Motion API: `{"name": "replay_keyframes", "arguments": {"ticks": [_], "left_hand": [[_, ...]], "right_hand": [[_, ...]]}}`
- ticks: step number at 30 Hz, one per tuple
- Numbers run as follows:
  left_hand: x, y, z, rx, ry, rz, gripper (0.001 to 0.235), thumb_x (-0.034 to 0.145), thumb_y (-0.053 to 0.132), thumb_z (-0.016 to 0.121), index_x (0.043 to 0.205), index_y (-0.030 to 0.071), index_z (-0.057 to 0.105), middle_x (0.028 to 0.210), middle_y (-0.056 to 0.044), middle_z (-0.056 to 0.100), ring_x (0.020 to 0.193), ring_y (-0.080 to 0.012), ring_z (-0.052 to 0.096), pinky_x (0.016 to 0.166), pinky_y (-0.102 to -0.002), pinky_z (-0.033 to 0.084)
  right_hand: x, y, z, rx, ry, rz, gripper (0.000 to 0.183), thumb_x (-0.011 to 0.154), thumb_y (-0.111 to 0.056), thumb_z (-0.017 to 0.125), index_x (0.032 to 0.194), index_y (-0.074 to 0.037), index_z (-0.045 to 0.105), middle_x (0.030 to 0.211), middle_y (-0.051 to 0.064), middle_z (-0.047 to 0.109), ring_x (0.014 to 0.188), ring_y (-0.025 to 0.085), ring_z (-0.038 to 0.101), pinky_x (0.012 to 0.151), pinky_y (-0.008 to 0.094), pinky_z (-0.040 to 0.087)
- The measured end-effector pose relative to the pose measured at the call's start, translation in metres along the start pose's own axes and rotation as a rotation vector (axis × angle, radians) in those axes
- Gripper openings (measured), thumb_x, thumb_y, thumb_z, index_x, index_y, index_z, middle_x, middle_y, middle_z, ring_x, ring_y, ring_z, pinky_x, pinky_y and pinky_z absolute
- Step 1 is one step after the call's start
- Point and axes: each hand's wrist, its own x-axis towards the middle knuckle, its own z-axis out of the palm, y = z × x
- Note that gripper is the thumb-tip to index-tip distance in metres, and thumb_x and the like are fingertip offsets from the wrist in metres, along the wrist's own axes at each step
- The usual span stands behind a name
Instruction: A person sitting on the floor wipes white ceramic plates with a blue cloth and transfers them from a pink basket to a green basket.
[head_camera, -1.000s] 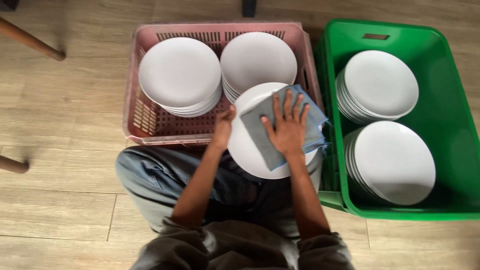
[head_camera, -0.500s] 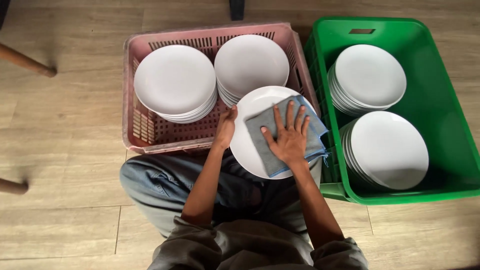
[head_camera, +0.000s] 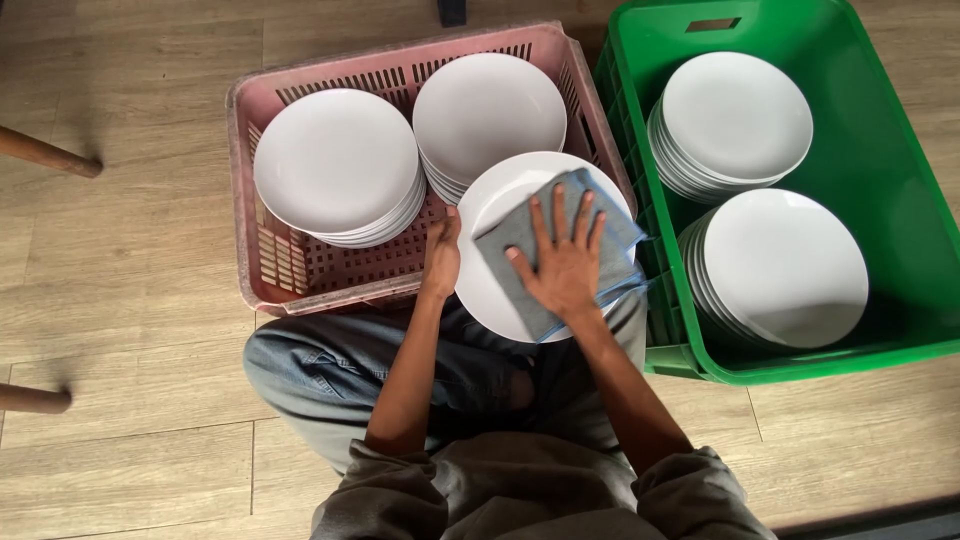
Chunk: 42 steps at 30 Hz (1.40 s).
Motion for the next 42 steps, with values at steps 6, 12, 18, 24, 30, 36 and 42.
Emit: {"name": "replay_keyframes", "arguments": {"ticks": [6, 12, 18, 24, 30, 36, 42], "left_hand": [[-0.022, 0.059, -0.005, 0.004, -0.01, -0.097, 0.1, 0.1, 0.076, 0.007, 0.158, -0.001, 0.033, 0.163, -0.031, 0.023, 0.153, -0.0489, 0.014, 0.125, -0.058, 0.017], [-0.026, 0.037, 0.006, -0.167, -0.013, 0.087, 0.042, 0.108, 0.039, 0.054, 0.129, 0.007, 0.071, 0.122, -0.016, 0.071, 0.123, -0.0297, 0.061, 0.114, -0.047, 0.04], [-0.002, 0.025, -0.004, -0.597, -0.11, -0.261, 0.046, 0.093, 0.026, 0.076, 0.133, 0.003, 0.067, 0.12, -0.017, 0.074, 0.106, -0.0263, 0.069, 0.105, -0.044, 0.047], [0.027, -0.013, -0.015, -0.901, -0.339, -0.408, 0.056, 0.1, 0.045, 0.066, 0.133, 0.001, 0.067, 0.132, -0.022, 0.068, 0.114, -0.0392, 0.068, 0.107, -0.054, 0.045], [-0.031, 0.106, 0.014, -0.46, -0.228, -0.327, 0.1, 0.097, 0.061, 0.059, 0.165, 0.008, 0.007, 0.17, -0.025, -0.006, 0.155, -0.0466, -0.004, 0.124, -0.067, 0.009], [-0.025, 0.088, 0.007, -0.03, -0.158, -0.326, 0.093, 0.095, 0.072, 0.052, 0.162, 0.011, 0.027, 0.169, -0.021, 0.011, 0.156, -0.0435, 0.005, 0.127, -0.058, 0.006], [-0.042, 0.124, 0.03, -0.057, -0.126, -0.302, 0.091, 0.096, 0.069, 0.05, 0.163, 0.014, 0.026, 0.169, -0.02, 0.013, 0.156, -0.0423, 0.009, 0.126, -0.058, 0.009]], "right_hand": [[0.033, -0.043, 0.024, 0.04, -0.028, -0.333, 0.076, 0.1, -0.074, 0.024, 0.164, -0.034, 0.029, 0.174, 0.004, 0.015, 0.157, 0.045, 0.013, 0.125, 0.066, 0.003], [0.044, 0.037, 0.013, -0.043, 0.206, -0.111, 0.089, 0.099, -0.073, 0.045, 0.161, -0.01, 0.039, 0.163, 0.027, 0.035, 0.149, 0.053, 0.029, 0.119, 0.068, 0.015], [-0.02, 0.019, 0.023, -0.025, 0.226, 0.152, 0.107, 0.095, -0.071, 0.051, 0.158, 0.012, 0.026, 0.161, 0.043, 0.019, 0.148, 0.063, 0.019, 0.121, 0.069, 0.013], [-0.006, -0.035, 0.035, 0.097, 0.147, -0.149, 0.094, 0.099, -0.072, 0.039, 0.16, -0.001, 0.034, 0.167, 0.024, 0.028, 0.155, 0.046, 0.023, 0.125, 0.059, 0.011], [0.057, 0.012, 0.015, 0.042, 0.135, -0.13, 0.07, 0.104, -0.067, 0.039, 0.162, -0.027, 0.038, 0.169, 0.007, 0.031, 0.156, 0.04, 0.016, 0.121, 0.069, 0.006], [0.01, 0.042, 0.006, 0.025, 0.077, 0.06, 0.069, 0.108, -0.062, 0.034, 0.167, -0.026, 0.028, 0.173, 0.013, 0.016, 0.157, 0.045, 0.008, 0.121, 0.067, -0.002], [0.0, 0.047, 0.011, 0.04, 0.048, -0.031, 0.07, 0.107, -0.063, 0.032, 0.167, -0.026, 0.027, 0.173, 0.013, 0.014, 0.157, 0.044, 0.007, 0.122, 0.067, 0.0]]}}
